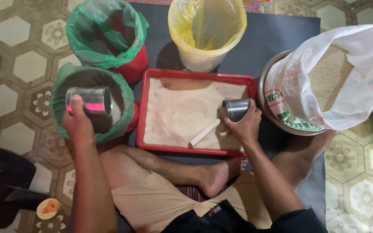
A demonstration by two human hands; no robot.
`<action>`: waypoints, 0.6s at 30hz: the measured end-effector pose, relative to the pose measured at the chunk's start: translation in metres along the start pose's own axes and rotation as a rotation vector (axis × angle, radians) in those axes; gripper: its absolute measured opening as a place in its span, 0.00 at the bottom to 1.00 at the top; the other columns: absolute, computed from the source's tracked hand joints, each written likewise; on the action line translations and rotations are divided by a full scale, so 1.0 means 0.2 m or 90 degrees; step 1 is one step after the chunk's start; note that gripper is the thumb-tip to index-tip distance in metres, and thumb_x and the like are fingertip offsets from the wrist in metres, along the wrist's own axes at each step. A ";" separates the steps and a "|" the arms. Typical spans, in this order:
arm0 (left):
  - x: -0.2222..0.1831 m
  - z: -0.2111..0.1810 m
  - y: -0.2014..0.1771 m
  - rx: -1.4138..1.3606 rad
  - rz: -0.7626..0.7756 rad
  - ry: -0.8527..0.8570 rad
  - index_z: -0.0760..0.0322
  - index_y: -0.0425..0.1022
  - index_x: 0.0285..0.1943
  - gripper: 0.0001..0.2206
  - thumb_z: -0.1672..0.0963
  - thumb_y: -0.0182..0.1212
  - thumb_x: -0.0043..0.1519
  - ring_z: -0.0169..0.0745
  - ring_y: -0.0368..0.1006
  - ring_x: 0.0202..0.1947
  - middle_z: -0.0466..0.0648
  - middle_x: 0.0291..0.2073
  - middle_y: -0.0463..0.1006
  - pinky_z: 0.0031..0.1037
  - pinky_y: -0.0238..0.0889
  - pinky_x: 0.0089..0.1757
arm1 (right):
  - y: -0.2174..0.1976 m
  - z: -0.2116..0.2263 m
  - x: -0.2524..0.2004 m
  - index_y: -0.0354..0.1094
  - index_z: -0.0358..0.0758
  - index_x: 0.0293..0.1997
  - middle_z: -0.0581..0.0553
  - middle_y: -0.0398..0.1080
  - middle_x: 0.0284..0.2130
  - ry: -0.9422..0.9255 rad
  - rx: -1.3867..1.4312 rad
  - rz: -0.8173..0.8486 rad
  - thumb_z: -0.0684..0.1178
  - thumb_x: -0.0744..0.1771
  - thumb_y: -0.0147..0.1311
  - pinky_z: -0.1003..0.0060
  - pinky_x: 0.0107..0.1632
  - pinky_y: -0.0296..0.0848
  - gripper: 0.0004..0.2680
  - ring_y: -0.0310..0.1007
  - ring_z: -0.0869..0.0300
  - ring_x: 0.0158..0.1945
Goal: The person is scooping rice and a pinkish powder from large bags into a red tray and then into small metal cups.
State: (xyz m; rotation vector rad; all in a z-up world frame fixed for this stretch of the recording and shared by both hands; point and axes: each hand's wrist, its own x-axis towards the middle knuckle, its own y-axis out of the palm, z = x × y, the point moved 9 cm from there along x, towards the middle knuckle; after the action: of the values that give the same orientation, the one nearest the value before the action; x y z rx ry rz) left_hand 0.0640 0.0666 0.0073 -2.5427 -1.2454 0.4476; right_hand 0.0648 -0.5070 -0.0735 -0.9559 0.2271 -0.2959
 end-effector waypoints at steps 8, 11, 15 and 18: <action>-0.48 -0.48 0.05 0.017 0.053 0.386 0.73 0.80 0.49 0.15 0.52 0.63 0.70 0.53 0.74 0.47 0.67 0.40 0.78 0.37 0.64 0.52 | 0.03 0.03 0.07 0.40 0.26 0.74 0.16 0.56 0.54 -0.012 0.094 -0.072 0.53 0.56 0.74 0.28 0.60 0.63 0.45 0.62 0.20 0.57; -0.66 -0.51 0.18 -0.008 0.120 0.383 0.75 0.73 0.66 0.23 0.55 0.63 0.65 0.68 0.64 0.64 0.75 0.59 0.70 0.45 0.50 0.65 | 0.09 0.00 0.12 0.40 0.29 0.75 0.20 0.56 0.53 0.011 0.060 -0.093 0.55 0.55 0.74 0.32 0.61 0.64 0.46 0.65 0.23 0.55; -0.74 -0.27 0.45 -0.019 0.205 0.285 0.64 0.73 0.68 0.24 0.55 0.64 0.61 0.57 0.68 0.64 0.66 0.62 0.73 0.37 0.60 0.61 | 0.18 -0.06 0.21 0.34 0.31 0.77 0.23 0.55 0.57 0.060 -0.005 -0.075 0.57 0.56 0.74 0.36 0.64 0.63 0.48 0.65 0.26 0.58; -0.74 -0.02 0.65 -0.030 0.238 0.183 0.65 0.74 0.67 0.25 0.55 0.68 0.59 0.52 0.72 0.60 0.65 0.60 0.75 0.32 0.66 0.57 | 0.23 -0.12 0.26 0.33 0.30 0.77 0.21 0.54 0.60 0.093 -0.040 -0.033 0.62 0.57 0.73 0.38 0.66 0.62 0.48 0.65 0.27 0.60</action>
State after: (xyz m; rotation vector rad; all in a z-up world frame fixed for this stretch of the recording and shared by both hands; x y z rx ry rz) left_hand 0.0727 -0.1303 -0.0143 -2.7621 -0.6915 0.1172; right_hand 0.1133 -0.5191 -0.1273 -1.0040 0.3467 -0.4080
